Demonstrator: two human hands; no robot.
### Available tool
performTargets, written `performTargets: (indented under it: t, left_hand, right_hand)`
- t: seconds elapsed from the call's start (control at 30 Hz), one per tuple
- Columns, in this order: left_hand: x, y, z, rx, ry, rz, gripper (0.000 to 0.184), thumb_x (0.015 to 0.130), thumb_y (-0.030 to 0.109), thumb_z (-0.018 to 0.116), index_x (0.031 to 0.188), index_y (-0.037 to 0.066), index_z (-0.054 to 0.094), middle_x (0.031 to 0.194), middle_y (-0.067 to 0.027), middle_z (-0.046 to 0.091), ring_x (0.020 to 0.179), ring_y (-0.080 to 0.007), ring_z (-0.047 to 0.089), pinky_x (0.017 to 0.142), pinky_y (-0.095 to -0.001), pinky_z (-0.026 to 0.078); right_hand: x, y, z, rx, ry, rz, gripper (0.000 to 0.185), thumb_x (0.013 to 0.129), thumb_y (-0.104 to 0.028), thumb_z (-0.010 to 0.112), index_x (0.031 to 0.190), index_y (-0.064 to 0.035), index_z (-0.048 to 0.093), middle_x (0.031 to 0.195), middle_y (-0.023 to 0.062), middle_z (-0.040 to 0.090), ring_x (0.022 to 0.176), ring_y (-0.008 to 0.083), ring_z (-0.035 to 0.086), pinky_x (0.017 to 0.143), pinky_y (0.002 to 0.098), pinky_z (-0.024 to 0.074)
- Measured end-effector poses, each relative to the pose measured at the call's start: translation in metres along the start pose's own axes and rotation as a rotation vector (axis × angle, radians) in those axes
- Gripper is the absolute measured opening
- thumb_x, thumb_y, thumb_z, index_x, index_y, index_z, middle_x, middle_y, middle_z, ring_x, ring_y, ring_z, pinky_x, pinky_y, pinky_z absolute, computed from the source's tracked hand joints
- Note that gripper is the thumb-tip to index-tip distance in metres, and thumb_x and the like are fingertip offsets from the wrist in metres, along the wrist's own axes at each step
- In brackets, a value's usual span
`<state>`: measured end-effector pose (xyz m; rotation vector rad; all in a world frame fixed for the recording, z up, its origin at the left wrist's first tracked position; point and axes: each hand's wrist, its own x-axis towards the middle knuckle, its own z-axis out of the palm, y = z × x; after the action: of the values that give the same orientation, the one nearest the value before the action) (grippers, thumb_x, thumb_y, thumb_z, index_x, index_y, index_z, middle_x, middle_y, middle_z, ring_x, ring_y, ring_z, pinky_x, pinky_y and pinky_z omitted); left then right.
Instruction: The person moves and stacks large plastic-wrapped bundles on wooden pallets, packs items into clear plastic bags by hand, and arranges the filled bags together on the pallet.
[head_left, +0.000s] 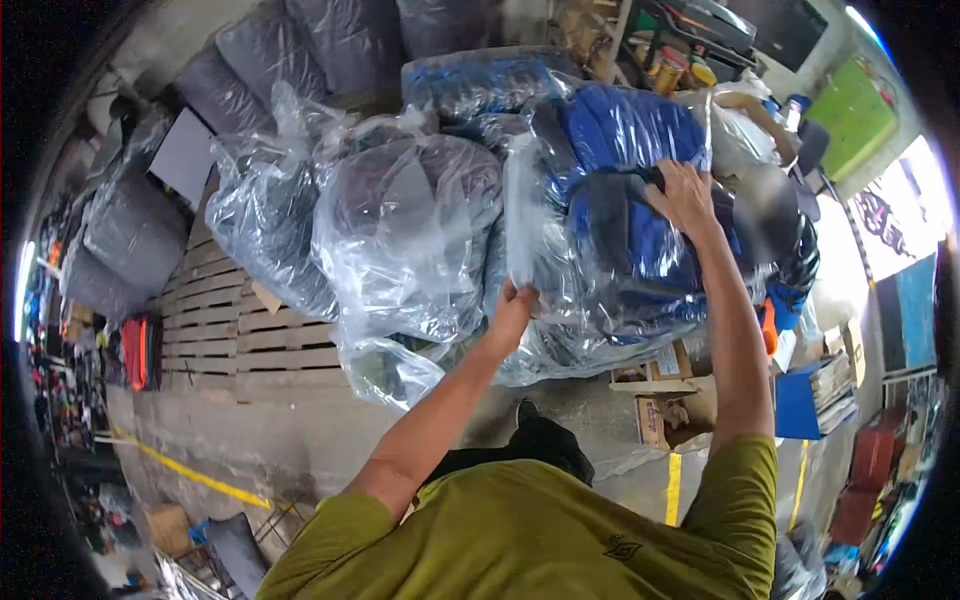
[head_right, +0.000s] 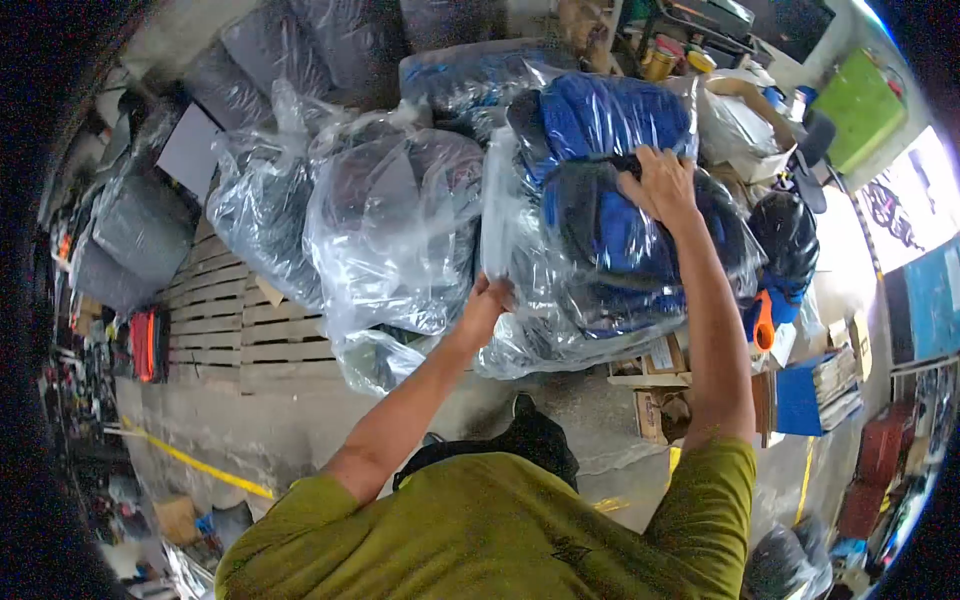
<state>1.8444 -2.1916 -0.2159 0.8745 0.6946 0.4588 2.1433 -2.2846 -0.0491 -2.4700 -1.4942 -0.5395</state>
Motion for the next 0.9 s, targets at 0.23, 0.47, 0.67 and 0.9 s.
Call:
performTargets:
  t: [0.23, 0.47, 0.67, 0.9]
  left_hand:
    - [-0.089, 0.023, -0.014, 0.120, -0.162, 0.227, 0.024, 0.083, 0.008, 0.049, 0.105, 0.006, 0.058, 0.090, -0.0015, 0.060, 0.079, -0.0116, 0.057, 0.071, -0.0282, 0.046]
    - [-0.242, 0.106, 0.023, 0.261, -0.539, 0.405, 0.014, 0.079, 0.005, 0.050, 0.092, 0.006, 0.054, 0.080, -0.0014, 0.054, 0.069, -0.0114, 0.054, 0.063, -0.0307, 0.047]
    - [-0.296, 0.127, 0.042, 0.725, -0.644, 1.018, 0.061, 0.070, 0.016, 0.075, 0.119, 0.000, 0.044, 0.093, -0.0143, 0.058, 0.096, -0.0292, 0.057, 0.093, -0.0429, 0.039]
    - [-0.175, 0.008, 0.026, 0.132, -0.133, -0.056, 0.105, 0.076, 0.008, 0.074, 0.146, 0.009, -0.005, 0.103, -0.0131, 0.055, 0.089, -0.0203, 0.059, 0.069, -0.0359, 0.052]
  right_hand:
    - [-0.079, -0.019, -0.108, 0.386, 0.175, 0.265, 0.034, 0.068, -0.030, 0.071, 0.083, -0.0001, 0.065, 0.069, 0.0164, 0.063, 0.061, 0.0265, 0.059, 0.063, 0.0360, 0.0467]
    - [-0.254, 0.037, -0.253, 0.256, 0.698, 0.405, 0.038, 0.069, 0.005, 0.060, 0.107, 0.0043, 0.064, 0.097, 0.0113, 0.067, 0.083, 0.0177, 0.061, 0.075, 0.0307, 0.0509]
    - [-0.415, 0.047, -0.397, -0.197, 1.005, 0.264, 0.030, 0.075, 0.002, 0.063, 0.104, 0.0071, 0.064, 0.099, 0.0135, 0.068, 0.088, 0.0213, 0.064, 0.083, 0.0321, 0.0500]
    - [-0.443, -0.075, -0.354, -0.149, 0.997, 0.575, 0.031, 0.067, 0.006, 0.052, 0.094, 0.0028, 0.067, 0.091, 0.0121, 0.069, 0.084, 0.0211, 0.064, 0.081, 0.0328, 0.0497]
